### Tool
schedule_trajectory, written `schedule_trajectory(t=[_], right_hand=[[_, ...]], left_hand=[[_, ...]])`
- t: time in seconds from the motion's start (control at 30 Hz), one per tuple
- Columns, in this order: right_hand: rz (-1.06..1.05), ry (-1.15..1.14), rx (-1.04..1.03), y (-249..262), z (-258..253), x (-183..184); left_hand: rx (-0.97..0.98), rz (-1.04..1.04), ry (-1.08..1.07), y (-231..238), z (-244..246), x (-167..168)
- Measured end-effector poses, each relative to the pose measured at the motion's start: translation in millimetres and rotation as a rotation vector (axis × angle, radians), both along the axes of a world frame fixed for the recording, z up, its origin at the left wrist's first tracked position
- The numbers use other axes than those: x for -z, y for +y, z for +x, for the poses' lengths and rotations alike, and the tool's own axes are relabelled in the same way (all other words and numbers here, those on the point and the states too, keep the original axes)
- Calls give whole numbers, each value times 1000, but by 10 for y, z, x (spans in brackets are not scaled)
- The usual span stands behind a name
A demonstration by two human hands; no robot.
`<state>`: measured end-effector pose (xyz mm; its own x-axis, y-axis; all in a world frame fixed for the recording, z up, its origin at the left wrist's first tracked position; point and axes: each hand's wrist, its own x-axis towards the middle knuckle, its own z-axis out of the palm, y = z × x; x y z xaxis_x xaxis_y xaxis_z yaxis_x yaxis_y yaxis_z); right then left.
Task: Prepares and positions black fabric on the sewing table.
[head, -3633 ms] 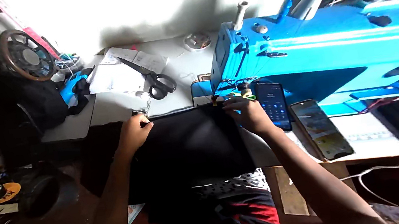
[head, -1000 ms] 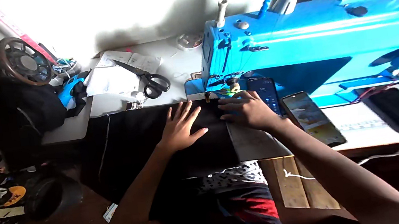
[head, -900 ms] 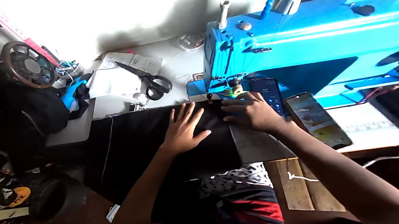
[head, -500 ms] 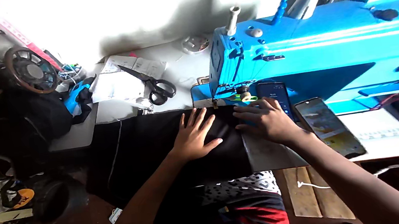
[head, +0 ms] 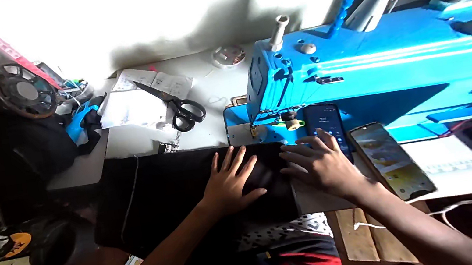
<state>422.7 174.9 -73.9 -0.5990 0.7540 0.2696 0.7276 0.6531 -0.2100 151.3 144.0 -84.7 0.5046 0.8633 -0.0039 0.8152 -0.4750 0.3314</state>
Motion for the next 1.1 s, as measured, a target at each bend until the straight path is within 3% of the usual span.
schedule_trajectory(t=[0.53,0.67,0.73,0.8,0.87,0.93,1.0,1.1], right_hand=[[-87,-90,41,311,-3,-19],[-123,116,-28,-61,87,-180],[-302,273,-46,-485,194,-340],[-669,289,-43,-879,348,-357],[-939,187,-46,-1072,428,-129],[-1022,239,-13,-1145,383,283],[-1014,540,46,-1195,270,679],[-1031,967,-50,-1221,103,917]], left_hand=[[39,66,9,418,-55,110],[26,106,25,392,-43,120],[23,114,17,395,-41,138],[20,89,22,399,-30,144],[17,85,19,415,-29,143],[19,81,31,428,-41,143],[20,77,52,438,-39,146],[23,106,43,447,-39,163]])
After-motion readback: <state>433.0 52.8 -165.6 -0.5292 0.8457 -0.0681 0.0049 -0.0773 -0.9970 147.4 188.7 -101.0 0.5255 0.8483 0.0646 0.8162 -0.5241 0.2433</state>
